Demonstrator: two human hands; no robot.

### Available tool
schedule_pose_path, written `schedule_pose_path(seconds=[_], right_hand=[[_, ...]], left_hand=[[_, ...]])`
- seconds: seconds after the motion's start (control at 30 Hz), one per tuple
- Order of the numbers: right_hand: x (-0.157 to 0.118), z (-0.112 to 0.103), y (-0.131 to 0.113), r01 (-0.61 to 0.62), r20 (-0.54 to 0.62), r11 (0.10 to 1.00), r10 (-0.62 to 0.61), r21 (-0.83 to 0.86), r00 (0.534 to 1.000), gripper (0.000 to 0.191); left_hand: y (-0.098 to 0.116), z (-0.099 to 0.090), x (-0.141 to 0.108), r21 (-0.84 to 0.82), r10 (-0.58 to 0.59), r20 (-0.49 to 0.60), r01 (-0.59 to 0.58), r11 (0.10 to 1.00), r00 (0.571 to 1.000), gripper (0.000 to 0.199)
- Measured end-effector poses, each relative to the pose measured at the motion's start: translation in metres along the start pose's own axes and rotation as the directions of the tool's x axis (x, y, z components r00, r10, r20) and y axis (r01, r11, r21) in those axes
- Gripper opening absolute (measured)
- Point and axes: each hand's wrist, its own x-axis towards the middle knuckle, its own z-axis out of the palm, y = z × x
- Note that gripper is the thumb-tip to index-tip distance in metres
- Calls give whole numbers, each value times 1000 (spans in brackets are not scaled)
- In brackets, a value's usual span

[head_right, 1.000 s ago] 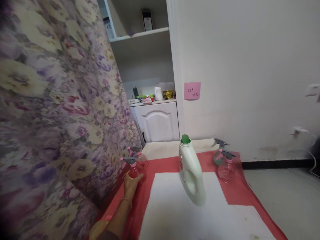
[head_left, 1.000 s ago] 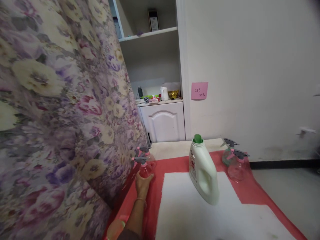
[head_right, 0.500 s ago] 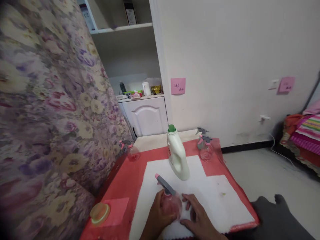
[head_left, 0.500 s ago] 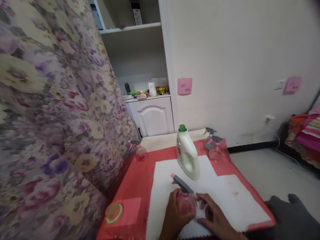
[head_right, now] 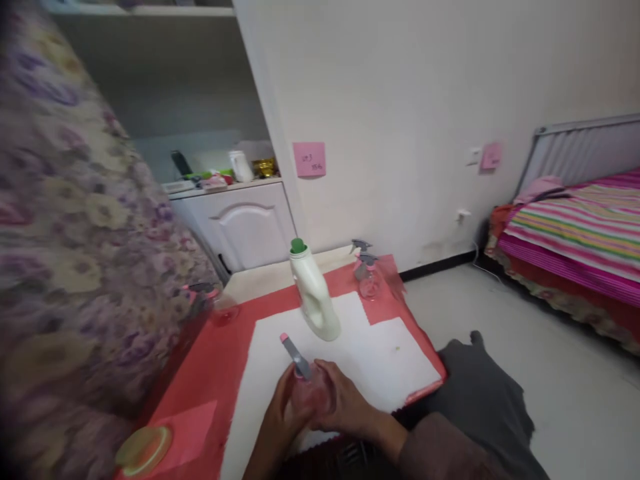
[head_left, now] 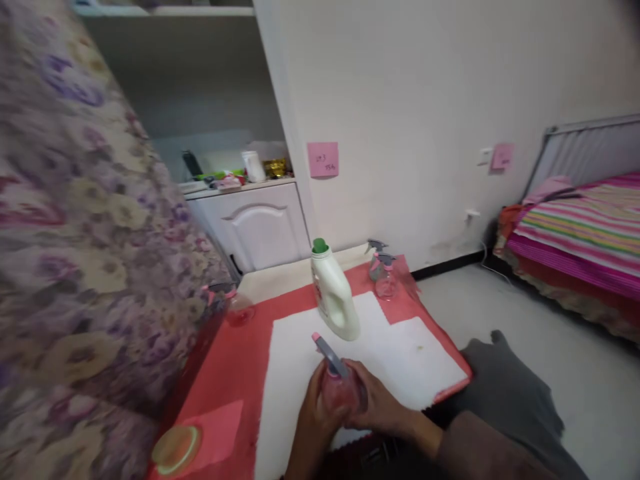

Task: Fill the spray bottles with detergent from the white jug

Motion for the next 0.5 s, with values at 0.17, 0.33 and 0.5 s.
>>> schedule_pose_path(seconds=[0.17, 0.33, 0.5], right_hand=[[6, -3, 7, 52, -58, 998, -55, -38, 997, 106], [10, -6, 9, 67, -49, 997, -69, -38, 996, 107], [8, -7, 4, 61, -31, 998, -62, -24, 998, 106]], left_hand=[[22, 10, 6, 146, 1, -149, 21, 989, 989, 52], [35, 15, 15, 127, 8, -102, 5, 992, 995, 49], [34, 19, 18, 121, 34, -139, -17, 992, 990, 41]])
